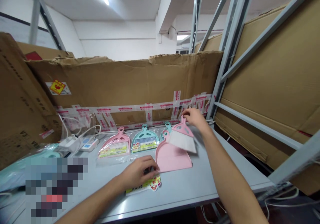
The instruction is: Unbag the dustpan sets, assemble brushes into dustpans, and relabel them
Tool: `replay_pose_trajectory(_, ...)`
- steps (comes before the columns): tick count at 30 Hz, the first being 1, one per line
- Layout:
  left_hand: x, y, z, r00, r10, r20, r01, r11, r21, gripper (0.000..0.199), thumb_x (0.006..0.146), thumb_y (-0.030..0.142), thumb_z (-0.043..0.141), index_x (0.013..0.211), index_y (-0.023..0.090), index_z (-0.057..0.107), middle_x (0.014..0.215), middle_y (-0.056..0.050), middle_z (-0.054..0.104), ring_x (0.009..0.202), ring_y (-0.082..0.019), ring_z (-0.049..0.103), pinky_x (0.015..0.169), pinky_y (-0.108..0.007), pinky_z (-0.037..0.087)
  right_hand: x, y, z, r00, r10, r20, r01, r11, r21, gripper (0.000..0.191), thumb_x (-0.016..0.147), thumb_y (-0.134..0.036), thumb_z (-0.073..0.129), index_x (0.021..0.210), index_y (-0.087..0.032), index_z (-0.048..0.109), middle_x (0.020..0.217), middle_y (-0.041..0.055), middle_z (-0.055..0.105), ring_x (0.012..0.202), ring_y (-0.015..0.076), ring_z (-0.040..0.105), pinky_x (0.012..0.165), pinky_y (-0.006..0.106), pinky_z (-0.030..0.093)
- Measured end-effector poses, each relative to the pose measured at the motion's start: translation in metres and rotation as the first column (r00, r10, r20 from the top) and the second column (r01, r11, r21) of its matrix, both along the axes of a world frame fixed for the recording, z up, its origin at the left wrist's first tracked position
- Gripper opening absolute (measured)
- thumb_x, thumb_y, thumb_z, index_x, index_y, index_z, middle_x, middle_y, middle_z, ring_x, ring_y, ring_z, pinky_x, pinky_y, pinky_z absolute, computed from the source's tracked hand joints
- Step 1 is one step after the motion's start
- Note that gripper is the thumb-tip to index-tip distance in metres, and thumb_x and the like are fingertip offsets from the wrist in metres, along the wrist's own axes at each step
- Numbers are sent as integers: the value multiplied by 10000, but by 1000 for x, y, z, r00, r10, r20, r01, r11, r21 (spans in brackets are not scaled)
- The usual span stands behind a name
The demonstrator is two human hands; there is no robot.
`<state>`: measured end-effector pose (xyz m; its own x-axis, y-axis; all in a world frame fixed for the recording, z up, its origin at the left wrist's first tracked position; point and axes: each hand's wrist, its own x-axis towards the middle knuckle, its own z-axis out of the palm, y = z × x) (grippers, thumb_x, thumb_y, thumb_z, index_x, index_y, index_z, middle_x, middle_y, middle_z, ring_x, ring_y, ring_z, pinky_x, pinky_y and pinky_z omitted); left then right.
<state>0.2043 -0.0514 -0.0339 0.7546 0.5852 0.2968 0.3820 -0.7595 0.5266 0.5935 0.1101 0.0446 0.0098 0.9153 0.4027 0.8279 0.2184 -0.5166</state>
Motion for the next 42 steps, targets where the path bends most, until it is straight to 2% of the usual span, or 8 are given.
replay_pose_trajectory(4, -3, 1, 0, 1000, -4, -11, 4, 1000, -6, 163, 1059, 360, 726, 1121, 229, 800, 1036, -60, 773, 912, -188, 710, 828, -286, 535, 64, 12, -4, 998, 5, 67, 9, 978, -209, 120, 783, -141, 780, 799, -211, 877, 789, 54, 854, 686, 221, 769, 739, 297, 587)
replay_pose_trajectory(7, -4, 2, -1, 1000, 1, 0, -1, 1000, -19, 153, 1037, 350, 753, 1114, 232, 812, 1033, -57, 780, 899, -183, 712, 817, -280, 534, 72, 12, -22, 994, 34, 102, -9, 970, -243, 81, 741, -134, 810, 710, -203, 837, 723, 66, 826, 639, 223, 748, 724, 308, 586)
replay_pose_trajectory(12, -4, 1, -3, 1000, -2, 9, 2, 999, -42, 170, 1031, 362, 764, 1127, 237, 827, 1036, -60, 794, 905, -186, 719, 812, -281, 535, 32, 11, -56, 992, 42, 118, -26, 991, -130, 68, 834, -239, 804, 851, -194, 851, 944, 132, 867, 911, 260, 800, 886, 301, 574)
replay_pose_trajectory(17, -2, 1, -5, 1000, 11, 18, -10, 998, -61, 184, 1034, 390, 765, 1115, 240, 835, 1008, -59, 797, 880, -183, 718, 797, -281, 543, -21, 18, -74, 982, 174, 72, -159, 972, -171, 217, 823, -288, 856, 1020, -198, 866, 1015, 95, 880, 902, 258, 804, 844, 294, 587)
replay_pose_trajectory(22, 1, 0, -3, 1000, 27, 4, -26, 999, -31, 194, 1048, 399, 747, 1111, 240, 839, 1000, -63, 794, 880, -186, 717, 807, -285, 547, -28, 17, -59, 975, 222, 1, -219, 964, -152, 129, 891, -255, 789, 984, -202, 862, 1051, 77, 884, 969, 260, 809, 893, 313, 600)
replay_pose_trajectory(31, 29, 9, 12, 985, 100, -138, -98, 995, 23, 113, 980, 238, 746, 1022, 215, 848, 936, -50, 785, 818, -189, 703, 772, -283, 515, 55, -10, -13, 997, 76, -10, -72, 974, 215, 214, 972, -318, 695, 1014, -214, 878, 1080, 110, 851, 1019, 278, 768, 1018, 389, 569)
replay_pose_trajectory(37, 54, 10, 25, 960, 238, -150, -246, 968, -37, 181, 950, 251, 701, 965, 200, 874, 921, -77, 838, 766, -209, 726, 752, -303, 537, 99, -27, -7, 937, -100, -334, 202, 937, 286, 315, 930, -431, 733, 1075, -197, 889, 1043, 119, 867, 952, 281, 763, 872, 366, 597)
replay_pose_trajectory(42, 81, 30, 23, 932, 315, -179, -328, 944, -47, 229, 922, 199, 678, 971, 179, 901, 942, -124, 873, 822, -261, 781, 777, -344, 554, 87, -20, -13, 829, -10, -559, 190, 945, 264, 476, 848, -583, 807, 1091, -180, 880, 1055, 123, 868, 925, 278, 768, 821, 368, 606)
